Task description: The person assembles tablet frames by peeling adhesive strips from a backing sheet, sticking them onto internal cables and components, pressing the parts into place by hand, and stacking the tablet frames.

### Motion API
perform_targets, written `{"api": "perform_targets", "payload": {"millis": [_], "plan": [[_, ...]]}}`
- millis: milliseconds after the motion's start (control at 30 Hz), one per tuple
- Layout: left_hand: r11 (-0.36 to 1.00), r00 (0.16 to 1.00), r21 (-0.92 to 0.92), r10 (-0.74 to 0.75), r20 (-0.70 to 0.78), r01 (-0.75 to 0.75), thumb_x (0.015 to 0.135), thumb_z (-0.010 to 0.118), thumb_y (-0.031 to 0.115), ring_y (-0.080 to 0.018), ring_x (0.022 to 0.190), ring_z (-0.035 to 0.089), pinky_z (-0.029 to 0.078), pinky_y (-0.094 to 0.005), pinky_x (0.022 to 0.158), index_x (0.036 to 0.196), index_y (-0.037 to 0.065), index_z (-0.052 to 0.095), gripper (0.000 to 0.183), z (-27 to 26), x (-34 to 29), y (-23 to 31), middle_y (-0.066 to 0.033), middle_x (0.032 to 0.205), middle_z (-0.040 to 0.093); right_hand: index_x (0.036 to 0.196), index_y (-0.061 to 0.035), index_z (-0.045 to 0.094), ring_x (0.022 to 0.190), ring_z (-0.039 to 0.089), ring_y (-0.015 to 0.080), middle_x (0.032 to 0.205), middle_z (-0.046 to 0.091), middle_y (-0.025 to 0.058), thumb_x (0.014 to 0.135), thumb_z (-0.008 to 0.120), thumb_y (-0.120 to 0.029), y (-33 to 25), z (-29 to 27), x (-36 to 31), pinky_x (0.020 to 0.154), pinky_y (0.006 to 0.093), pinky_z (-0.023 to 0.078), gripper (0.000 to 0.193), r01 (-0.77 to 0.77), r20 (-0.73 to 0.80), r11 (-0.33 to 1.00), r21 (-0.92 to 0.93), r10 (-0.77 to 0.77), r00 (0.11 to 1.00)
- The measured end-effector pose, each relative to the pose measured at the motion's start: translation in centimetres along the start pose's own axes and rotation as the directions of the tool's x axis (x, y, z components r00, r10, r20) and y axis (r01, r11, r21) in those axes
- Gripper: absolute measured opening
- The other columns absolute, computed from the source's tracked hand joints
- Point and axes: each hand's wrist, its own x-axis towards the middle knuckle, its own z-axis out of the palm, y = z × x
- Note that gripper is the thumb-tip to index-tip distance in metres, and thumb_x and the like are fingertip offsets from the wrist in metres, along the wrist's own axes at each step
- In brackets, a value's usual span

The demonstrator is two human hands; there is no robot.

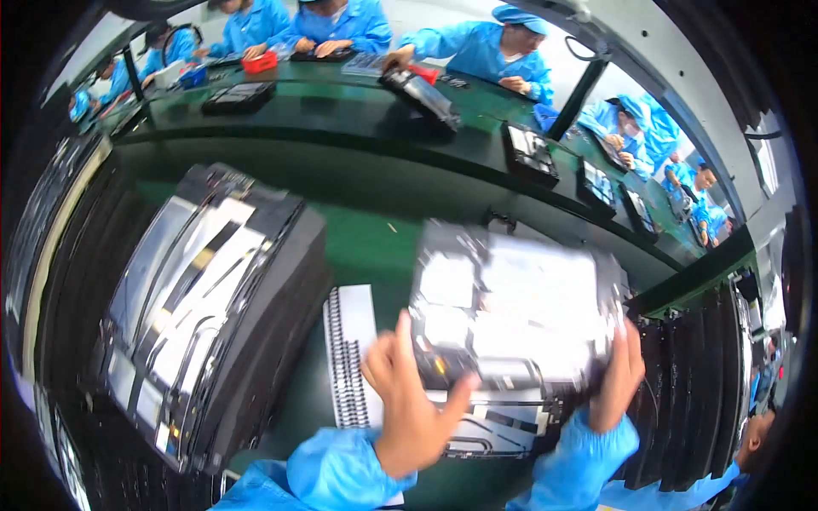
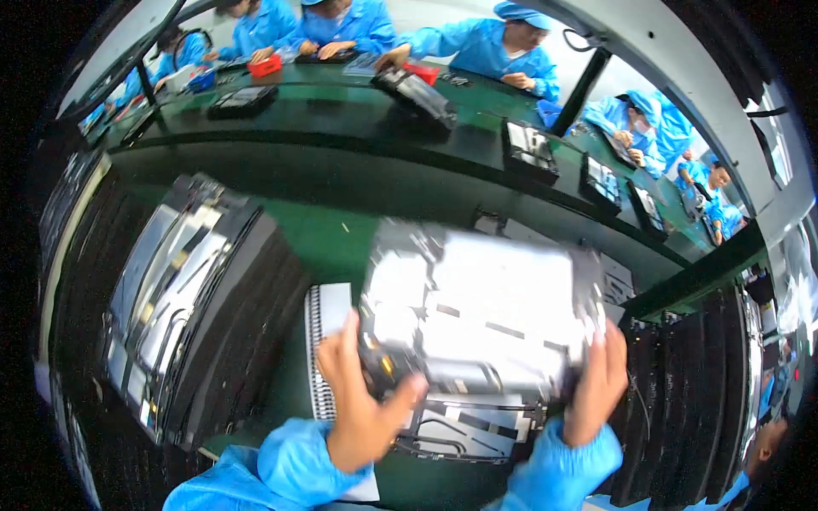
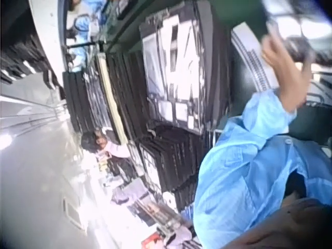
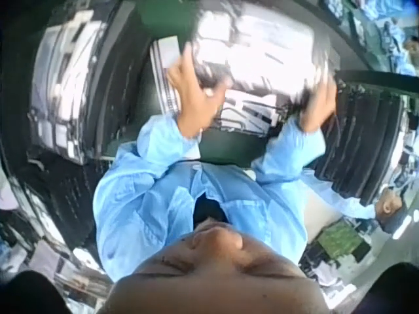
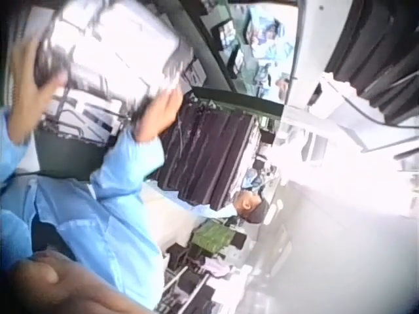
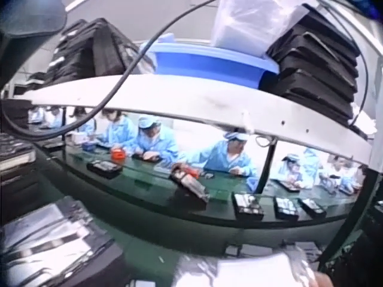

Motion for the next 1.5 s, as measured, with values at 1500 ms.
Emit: {"api": "perform_targets", "payload": {"millis": [1500], "plan": [[0.889,0.833,0.234,0.238,0.499,-0.394,0.065,0.062,-0.001,-0.0326,0.101,0.044,0.035,-0.0403,0.087,0.097,-0.002,0.059,0.032,-9.1,-8.3,-5.6,-0.0158,0.107,0.051,0.074,0.0001,0.056,0.062,0.049,0.0124,0.072,0.053,0.0063,0.070,0.057,0.007,-4.2,-4.6,-19.7,0.056,0.0216,0.039,0.008,-0.327,0.144,0.939,0.108,0.310,0.940]]}}
